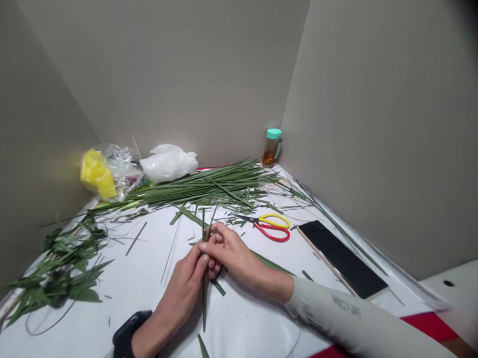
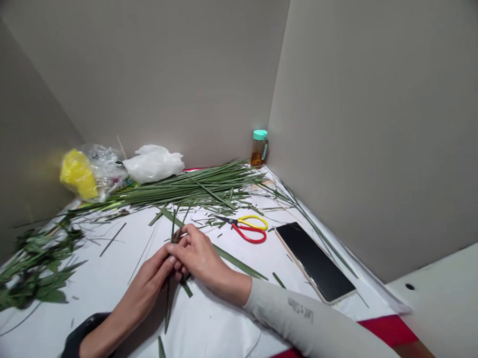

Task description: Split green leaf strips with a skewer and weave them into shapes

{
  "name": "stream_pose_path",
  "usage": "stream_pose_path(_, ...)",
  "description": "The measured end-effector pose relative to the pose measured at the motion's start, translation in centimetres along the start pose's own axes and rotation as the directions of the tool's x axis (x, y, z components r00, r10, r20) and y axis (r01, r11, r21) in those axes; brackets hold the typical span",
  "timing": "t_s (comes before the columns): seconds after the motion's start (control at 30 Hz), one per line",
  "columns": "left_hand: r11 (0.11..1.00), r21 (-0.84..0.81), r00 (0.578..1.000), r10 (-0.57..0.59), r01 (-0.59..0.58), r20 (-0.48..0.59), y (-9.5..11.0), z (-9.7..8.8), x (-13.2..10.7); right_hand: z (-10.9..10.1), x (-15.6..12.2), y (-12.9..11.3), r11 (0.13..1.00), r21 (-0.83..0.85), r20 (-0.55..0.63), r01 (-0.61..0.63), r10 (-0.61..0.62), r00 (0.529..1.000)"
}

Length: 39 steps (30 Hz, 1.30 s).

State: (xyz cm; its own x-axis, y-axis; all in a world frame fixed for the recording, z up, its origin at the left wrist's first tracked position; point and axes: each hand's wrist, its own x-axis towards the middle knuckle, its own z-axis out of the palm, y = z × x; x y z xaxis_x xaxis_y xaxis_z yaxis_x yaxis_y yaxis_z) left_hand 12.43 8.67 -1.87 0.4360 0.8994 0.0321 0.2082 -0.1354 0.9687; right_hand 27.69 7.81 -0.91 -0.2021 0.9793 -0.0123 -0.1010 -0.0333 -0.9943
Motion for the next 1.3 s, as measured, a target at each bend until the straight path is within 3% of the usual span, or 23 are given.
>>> stream_pose_path(0.17,0.992,-0.102,0.990,-0.065,0.078,0.125,0.1,0.6,-0.4,-2.1,0.4,-2.0,0.989,-0.140,-0.082,0.036,-0.048,0.995)
stream_pose_path(0.23,0.988,-0.106,0.973,-0.084,0.109,0.214,0.1,0.7,-0.5,-4.9,0.7,-4.3,0.972,-0.224,-0.170,0.077,-0.116,0.979)
stream_pose_path(0.33,0.998,0.010,0.952,-0.058,0.058,0.299,0.0,0.7,-0.6,-11.3,1.3,-8.7,0.922,-0.373,-0.320,0.106,-0.235,0.918)
stream_pose_path(0.37,0.998,0.050,0.950,-0.046,0.032,0.309,-0.1,0.6,-0.6,-13.9,1.5,-10.1,0.875,-0.475,-0.375,0.094,-0.297,0.878)
stream_pose_path(0.4,0.996,0.084,0.950,-0.034,0.008,0.311,-0.1,0.6,-0.5,-16.5,1.8,-11.4,0.674,-0.739,-0.391,-0.008,-0.420,0.819)
stream_pose_path(0.43,0.994,0.110,0.952,-0.021,-0.013,0.305,-0.2,0.5,-0.4,-19.0,2.0,-12.5,0.422,-0.893,-0.375,-0.159,-0.499,0.781)
stream_pose_path(0.47,0.990,0.134,0.954,-0.009,-0.032,0.299,-0.2,0.5,-0.3,-21.3,2.1,-13.3,0.353,-0.909,-0.382,-0.220,-0.500,0.777)
stream_pose_path(0.57,0.978,0.191,0.957,0.023,-0.082,0.290,-0.3,0.4,-0.1,-26.8,2.5,-14.2,0.282,-0.906,-0.417,-0.317,-0.453,0.788)
stream_pose_path(0.67,0.972,0.218,0.954,0.019,-0.088,0.300,-0.3,0.3,0.0,-29.3,2.8,-13.6,0.233,-0.899,-0.437,-0.371,-0.437,0.786)
stream_pose_path(0.77,0.967,0.240,0.951,0.004,-0.082,0.309,-0.2,0.1,0.0,-29.8,2.9,-12.7,0.199,-0.899,-0.437,-0.390,-0.443,0.783)
stream_pose_path(0.9,0.957,0.273,0.952,0.005,-0.093,0.305,-0.1,0.0,0.2,-28.2,2.5,-12.0,0.162,-0.922,-0.386,-0.351,-0.425,0.819)
stream_pose_path(1.13,0.939,0.308,0.939,0.040,-0.153,0.343,0.3,0.1,0.2,-21.9,1.3,-10.8,0.110,-0.987,-0.140,-0.113,-0.277,0.950)
stream_pose_path(1.3,0.928,0.325,0.927,0.051,-0.182,0.372,-0.2,0.1,0.2,-16.4,3.8,-7.7,0.047,-0.999,-0.013,-0.007,-0.124,0.992)
